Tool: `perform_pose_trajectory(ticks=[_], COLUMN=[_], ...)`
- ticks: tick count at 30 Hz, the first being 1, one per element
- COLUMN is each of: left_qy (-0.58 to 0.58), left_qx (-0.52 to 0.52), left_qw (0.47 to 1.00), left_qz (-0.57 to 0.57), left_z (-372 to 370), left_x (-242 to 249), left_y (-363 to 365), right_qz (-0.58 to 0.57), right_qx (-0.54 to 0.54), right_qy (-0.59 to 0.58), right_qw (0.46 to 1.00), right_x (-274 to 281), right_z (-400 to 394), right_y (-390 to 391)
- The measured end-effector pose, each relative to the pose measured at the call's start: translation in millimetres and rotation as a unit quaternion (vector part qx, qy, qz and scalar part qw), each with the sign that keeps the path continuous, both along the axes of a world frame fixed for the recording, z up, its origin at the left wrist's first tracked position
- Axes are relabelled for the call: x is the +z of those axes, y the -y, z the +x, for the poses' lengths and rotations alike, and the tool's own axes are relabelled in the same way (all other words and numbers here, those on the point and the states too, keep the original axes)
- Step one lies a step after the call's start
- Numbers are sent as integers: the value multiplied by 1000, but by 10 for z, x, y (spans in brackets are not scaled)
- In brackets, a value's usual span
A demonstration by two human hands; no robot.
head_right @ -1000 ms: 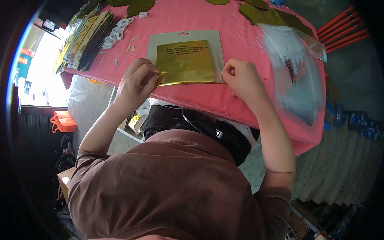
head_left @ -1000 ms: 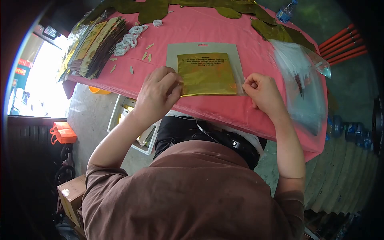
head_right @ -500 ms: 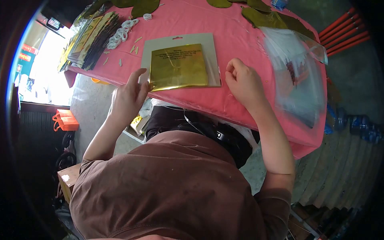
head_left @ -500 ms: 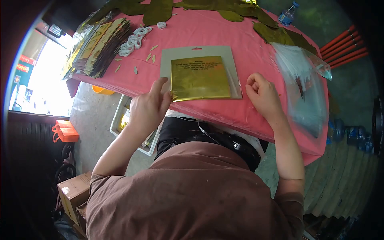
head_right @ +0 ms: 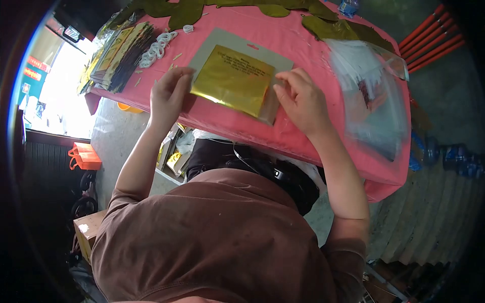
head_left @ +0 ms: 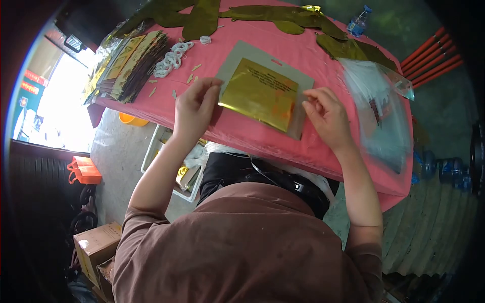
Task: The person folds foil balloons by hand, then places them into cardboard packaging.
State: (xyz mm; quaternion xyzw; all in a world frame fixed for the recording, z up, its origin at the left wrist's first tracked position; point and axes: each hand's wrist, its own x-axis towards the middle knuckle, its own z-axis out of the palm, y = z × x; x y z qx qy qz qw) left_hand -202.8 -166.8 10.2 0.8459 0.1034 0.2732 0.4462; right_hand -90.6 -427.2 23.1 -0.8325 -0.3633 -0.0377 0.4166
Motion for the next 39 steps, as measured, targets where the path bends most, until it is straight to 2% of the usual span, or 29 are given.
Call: perform_pose_trajectory(ticks=[1, 2, 3, 4, 5, 7, 8, 10, 11, 17, 20, 22, 28, 30, 39], left_qy=[-56, -53, -37, -21, -21, 3, 3, 8, -45, -67, -77, -76, -112, -117, -165], left_qx=[8, 7, 24, 40, 39, -84, -84, -263, -286, -280, -281, -283, -311, -314, -225], left_qw=[997, 997, 977, 931, 931, 940, 940, 897, 875, 873, 869, 869, 879, 884, 882], left_qz=[47, 48, 209, 363, 363, 331, 331, 355, 387, 394, 400, 398, 344, 325, 381], left_z=[73, 136, 194, 223, 221, 190, 183, 172, 147, 148, 155, 161, 159, 150, -59], left_x=[42, 28, -14, -40, -19, 40, 38, 33, 59, -4, -2, 5, 63, 73, 97], left_y=[-36, -84, -140, -163, -140, -50, 1, 102, 131, 136, 142, 143, 43, -29, -294], right_qz=[-38, -37, -64, -92, -92, -99, -99, -99, -99, -99, -96, -163, -270, -259, -248], right_qx=[6, 5, 21, 37, 36, 24, 24, 33, 34, 43, 84, 133, 134, 131, 128], right_qy=[33, 36, 92, 146, 146, 118, 118, 128, 127, 150, 209, 204, 139, 149, 147], right_qw=[999, 999, 993, 984, 984, 988, 988, 986, 986, 983, 970, 956, 943, 945, 949], right_x=[3, -31, -94, -128, -127, -122, -125, -129, -133, -79, -15, -54, -160, -204, -203], right_z=[-8, 2, 22, 30, 20, -1, 2, 19, 23, -12, -153, -214, -235, -221, -234], right_y=[-7, 3, 21, 36, 36, 13, 13, 15, 15, -33, -206, -318, -334, -288, -236])
